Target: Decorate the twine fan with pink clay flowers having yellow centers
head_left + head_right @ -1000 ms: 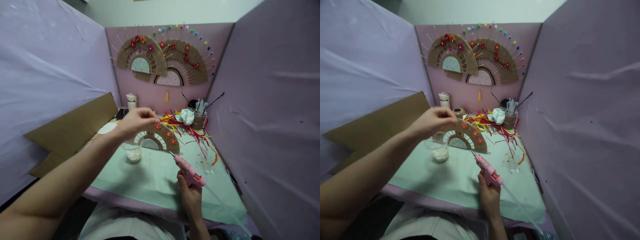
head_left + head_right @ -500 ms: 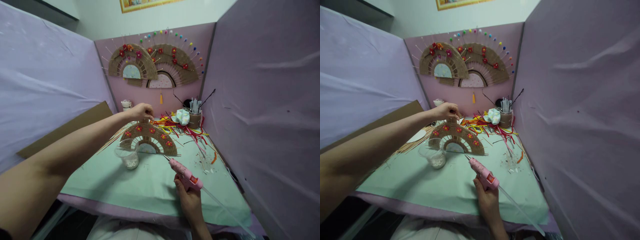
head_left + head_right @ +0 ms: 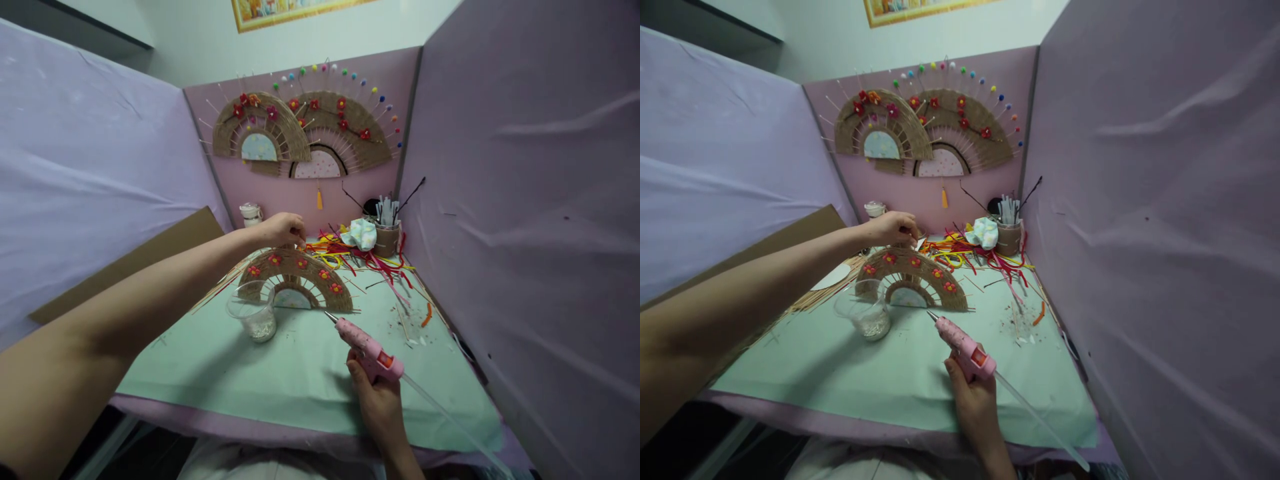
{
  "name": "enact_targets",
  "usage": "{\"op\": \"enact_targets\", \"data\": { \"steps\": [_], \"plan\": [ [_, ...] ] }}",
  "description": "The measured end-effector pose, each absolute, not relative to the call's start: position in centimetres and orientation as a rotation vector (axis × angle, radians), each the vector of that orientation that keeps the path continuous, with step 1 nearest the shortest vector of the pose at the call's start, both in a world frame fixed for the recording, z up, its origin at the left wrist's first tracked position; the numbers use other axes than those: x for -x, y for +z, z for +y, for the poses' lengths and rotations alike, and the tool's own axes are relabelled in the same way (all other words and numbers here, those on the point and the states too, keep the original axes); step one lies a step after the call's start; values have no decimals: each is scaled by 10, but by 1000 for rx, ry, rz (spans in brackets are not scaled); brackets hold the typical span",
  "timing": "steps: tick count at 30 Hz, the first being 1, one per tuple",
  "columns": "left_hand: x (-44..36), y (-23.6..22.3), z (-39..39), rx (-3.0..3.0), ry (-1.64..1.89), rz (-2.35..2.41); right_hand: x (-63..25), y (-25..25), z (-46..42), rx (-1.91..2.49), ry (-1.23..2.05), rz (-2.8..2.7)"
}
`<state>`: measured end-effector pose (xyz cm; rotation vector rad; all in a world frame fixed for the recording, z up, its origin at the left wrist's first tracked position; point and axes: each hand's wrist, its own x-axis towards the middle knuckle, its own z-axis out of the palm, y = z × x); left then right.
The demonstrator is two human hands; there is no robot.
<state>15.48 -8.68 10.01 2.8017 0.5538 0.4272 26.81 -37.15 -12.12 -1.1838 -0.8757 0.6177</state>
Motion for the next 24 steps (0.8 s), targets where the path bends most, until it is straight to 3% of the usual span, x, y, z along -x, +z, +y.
{"op": "enact_targets", "data": {
  "steps": [24],
  "plan": [
    [-149, 100, -87, -2816, 408, 652, -267, -116, -372, 1109, 639, -912]
  ]
}}
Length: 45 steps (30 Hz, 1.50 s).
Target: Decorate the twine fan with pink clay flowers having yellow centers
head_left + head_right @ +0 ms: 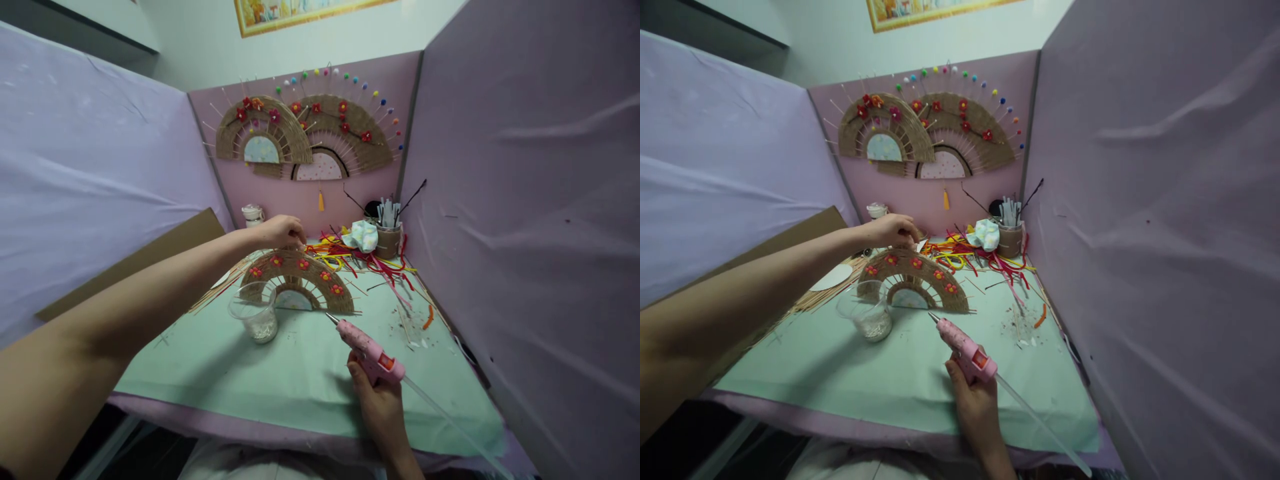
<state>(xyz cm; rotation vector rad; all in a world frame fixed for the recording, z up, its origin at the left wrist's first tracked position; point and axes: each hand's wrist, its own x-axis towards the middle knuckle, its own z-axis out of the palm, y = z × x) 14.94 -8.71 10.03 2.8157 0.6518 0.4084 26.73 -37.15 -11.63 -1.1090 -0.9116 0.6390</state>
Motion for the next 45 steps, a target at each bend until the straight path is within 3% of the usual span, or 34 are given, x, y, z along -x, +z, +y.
{"op": "enact_targets", "data": {
  "steps": [24, 28, 32, 34, 39, 45],
  "plan": [
    [-144, 106, -100, -2917, 348, 641, -267, -108, -373, 1099, 679, -908],
    [-142, 120, -119, -2694, 500, 759, -268, -110, -373, 1117, 672, -891],
    [-136, 122, -171, -2021, 857, 785, -266, -117, -373, 1218, 657, -772],
    [-134, 105, -207, -1577, 913, 688, -266, -119, -373, 1253, 659, -726],
    [-131, 16, -278, -961, 582, 697, -271, -115, -373, 1336, 637, -613],
    [-145, -49, -278, -674, 602, 686, -291, -109, -369, 1362, 581, -599]
  ]
}}
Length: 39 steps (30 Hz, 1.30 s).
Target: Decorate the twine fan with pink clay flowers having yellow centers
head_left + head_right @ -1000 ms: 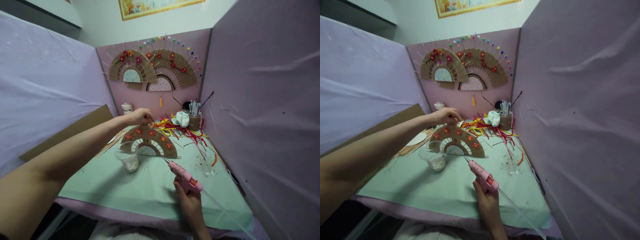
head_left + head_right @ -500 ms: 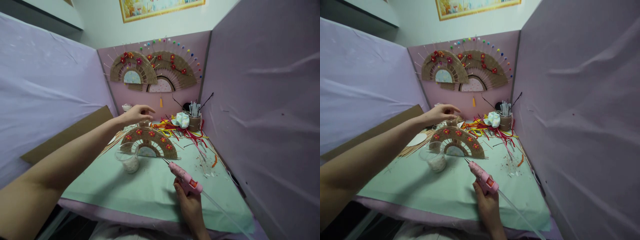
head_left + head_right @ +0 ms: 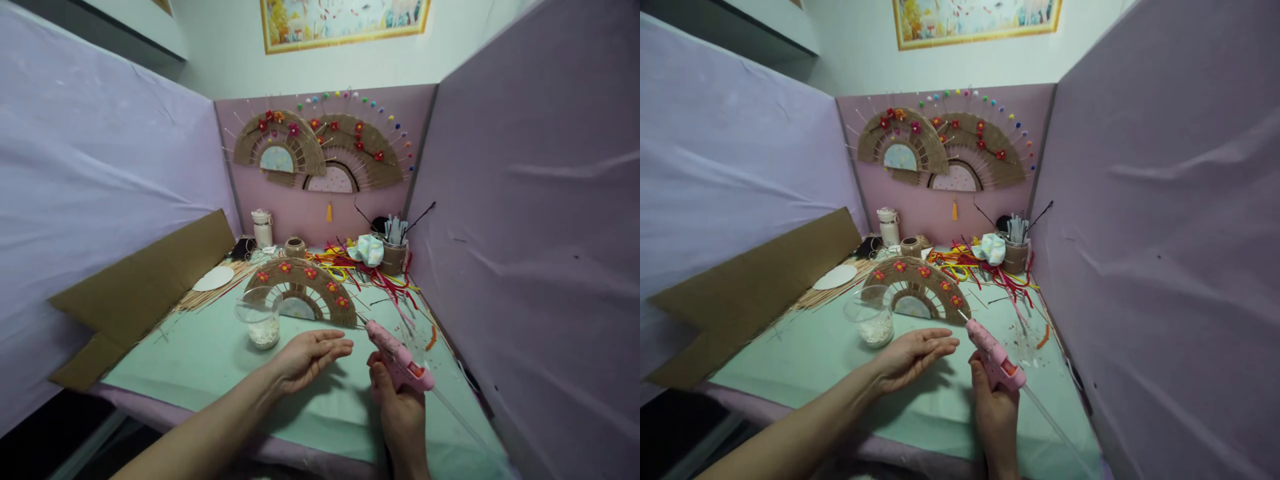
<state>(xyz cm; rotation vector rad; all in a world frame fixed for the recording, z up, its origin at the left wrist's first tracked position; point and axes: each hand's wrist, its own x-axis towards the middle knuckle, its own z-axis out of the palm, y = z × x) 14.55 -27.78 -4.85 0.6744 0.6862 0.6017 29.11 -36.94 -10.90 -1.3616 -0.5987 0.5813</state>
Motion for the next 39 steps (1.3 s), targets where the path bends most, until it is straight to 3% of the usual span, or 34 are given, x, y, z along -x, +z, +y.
{"op": "enact_targets", "data": {
  "steps": [12, 28, 35, 39],
  "plan": [
    [-160, -87, -260, -452, 729, 593, -299, -115, -365, 1426, 652, -673],
    [-145, -80, -253, -532, 811, 643, -278, -108, -362, 1392, 687, -827],
    [-144, -80, -247, -764, 988, 802, -282, -115, -360, 1313, 656, -722],
    [-131, -84, -272, -1544, 982, 897, -282, -117, -358, 1261, 676, -636]
  ]
}}
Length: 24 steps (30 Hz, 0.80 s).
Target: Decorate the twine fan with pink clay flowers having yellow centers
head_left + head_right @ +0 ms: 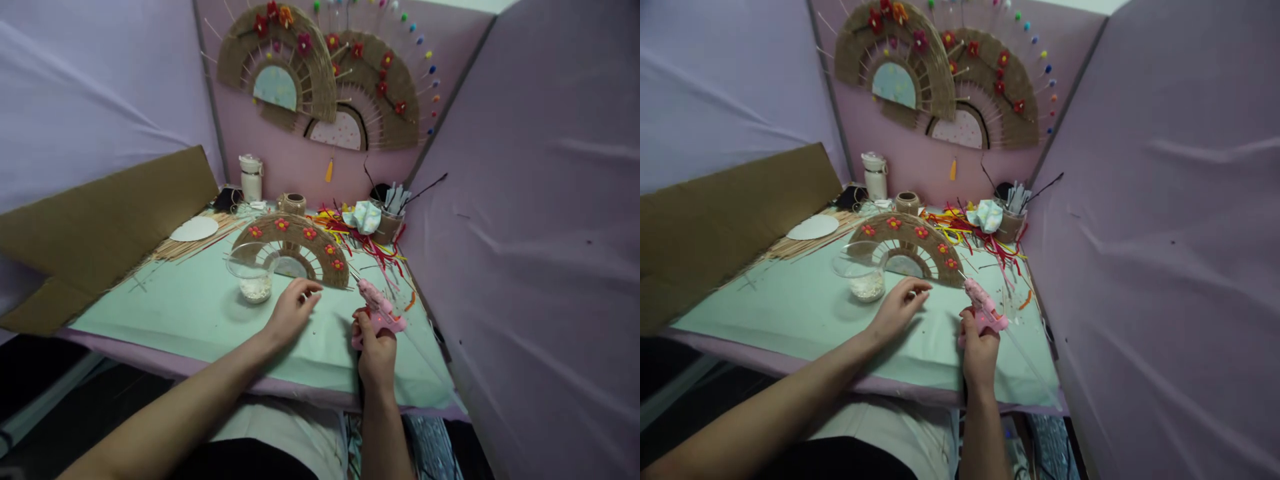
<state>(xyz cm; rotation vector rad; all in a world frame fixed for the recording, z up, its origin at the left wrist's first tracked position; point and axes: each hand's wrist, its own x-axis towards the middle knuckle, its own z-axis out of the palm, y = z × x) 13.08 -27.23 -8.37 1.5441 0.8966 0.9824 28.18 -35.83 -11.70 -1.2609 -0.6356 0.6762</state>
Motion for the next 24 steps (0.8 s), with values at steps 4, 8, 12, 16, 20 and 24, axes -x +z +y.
{"op": "enact_targets", "data": {
  "steps": [4, 8, 12, 16, 20, 24],
  "plan": [
    [-114, -98, -309, -2151, 576, 633, -283, -118, -358, 1275, 654, -669],
    [-115, -105, -315, -2216, 407, 619, -284, -120, -359, 1298, 644, -701],
    [-127, -98, -293, -2238, 439, 683, -284, -119, -361, 1279, 660, -693],
    [-128, -90, -273, -2167, 525, 711, -284, -117, -362, 1279, 678, -692],
    [-110, -89, -266, -1963, 815, 936, -284, -116, -362, 1289, 673, -701],
    [-101, -92, -271, -2154, 797, 960, -283, -115, -362, 1292, 658, -710]
  ]
}}
